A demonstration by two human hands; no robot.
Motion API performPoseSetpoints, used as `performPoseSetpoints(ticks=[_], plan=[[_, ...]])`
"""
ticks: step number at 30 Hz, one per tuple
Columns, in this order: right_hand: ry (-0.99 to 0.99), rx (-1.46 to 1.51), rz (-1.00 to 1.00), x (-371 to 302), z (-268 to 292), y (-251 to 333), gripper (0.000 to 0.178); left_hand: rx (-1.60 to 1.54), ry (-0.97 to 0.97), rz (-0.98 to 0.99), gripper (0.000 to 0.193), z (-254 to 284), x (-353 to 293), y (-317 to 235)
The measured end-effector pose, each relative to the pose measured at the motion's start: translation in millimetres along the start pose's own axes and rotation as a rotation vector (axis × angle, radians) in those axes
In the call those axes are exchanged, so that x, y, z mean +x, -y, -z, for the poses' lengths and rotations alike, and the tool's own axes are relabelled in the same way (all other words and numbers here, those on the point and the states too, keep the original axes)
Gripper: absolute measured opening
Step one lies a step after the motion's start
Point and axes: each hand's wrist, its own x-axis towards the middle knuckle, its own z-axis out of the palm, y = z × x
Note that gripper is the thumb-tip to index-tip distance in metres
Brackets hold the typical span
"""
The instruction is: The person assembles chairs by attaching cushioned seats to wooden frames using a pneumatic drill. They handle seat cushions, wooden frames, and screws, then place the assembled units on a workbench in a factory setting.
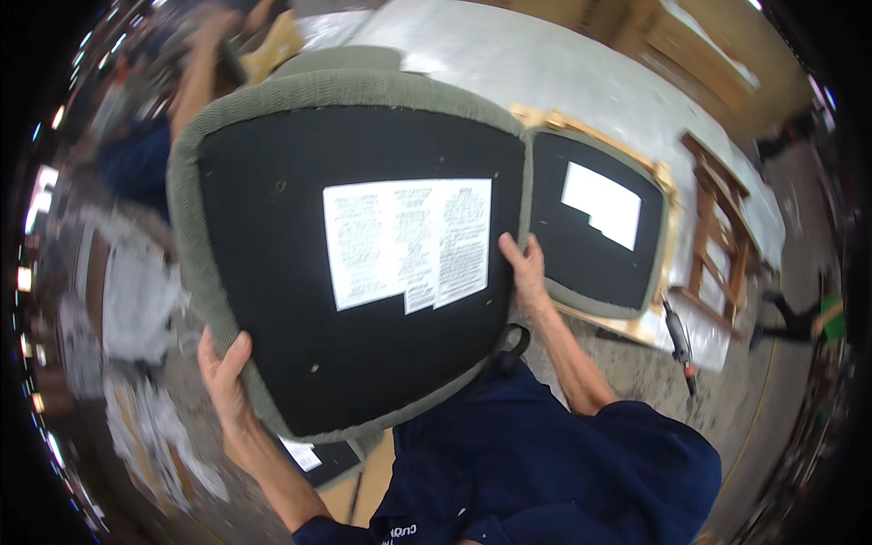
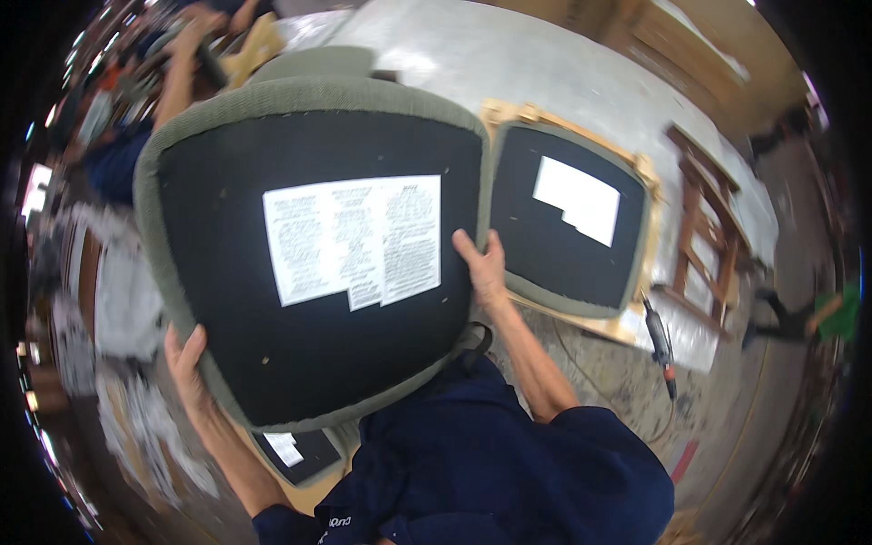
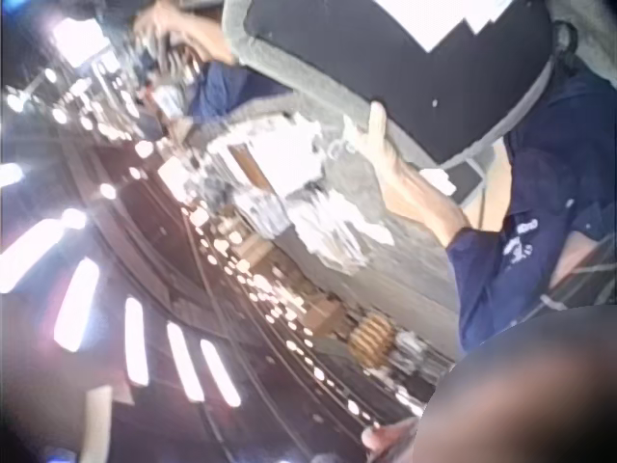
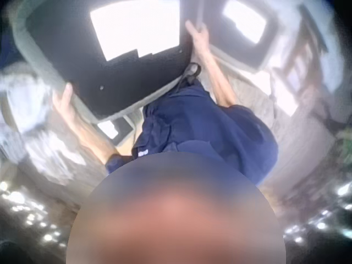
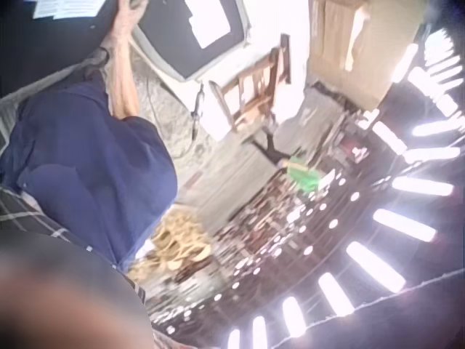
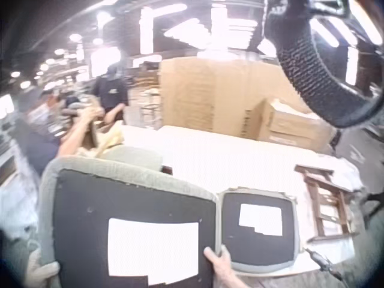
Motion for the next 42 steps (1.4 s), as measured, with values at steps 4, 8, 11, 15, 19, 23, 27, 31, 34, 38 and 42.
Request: performPoseSetpoints(ticks=[4,8,11,15,19,23,27,31,34,38,42], plan=[[-0.228,-0.188,0.015,-173,22,26,0.056,-0.147,0.248,0.125,0.036,74,-50,21],[-0.456,-0.251,-0.02,-397,-75,-46,0.062,-0.122,0.433,0.256,0.036,242,-101,-6],[-0.515,-0.144,-0.066,-495,-119,-94,0.065,-0.024,0.534,0.331,0.041,322,-109,-19],[-0.605,-0.1,-0.068,-520,-114,-103,0.07,0.138,0.644,0.376,0.056,314,-89,-5],[-0.594,-0.031,-0.079,-516,-117,-81,0.068,0.402,0.444,0.366,0.079,294,-88,-1],[-0.629,-0.152,-0.075,-504,-130,-57,0.065,0.341,0.57,0.327,0.085,298,-76,-4],[-0.563,-0.27,-0.043,-466,-139,-52,0.063,0.31,0.558,0.327,0.088,306,-50,18],[-0.364,-0.345,-0.054,-432,-157,-30,0.058,0.108,0.533,0.4,0.077,322,-9,43],[-0.377,-0.362,-0.142,-412,-179,-26,0.055,0.022,0.569,0.438,0.073,339,15,52],[-0.43,-0.383,-0.032,-386,-203,-36,0.05,-0.036,0.603,0.378,0.073,339,60,55],[-0.633,-0.276,0.3,-352,-216,-15,0.044,-0.06,0.669,0.162,0.079,307,110,41]])
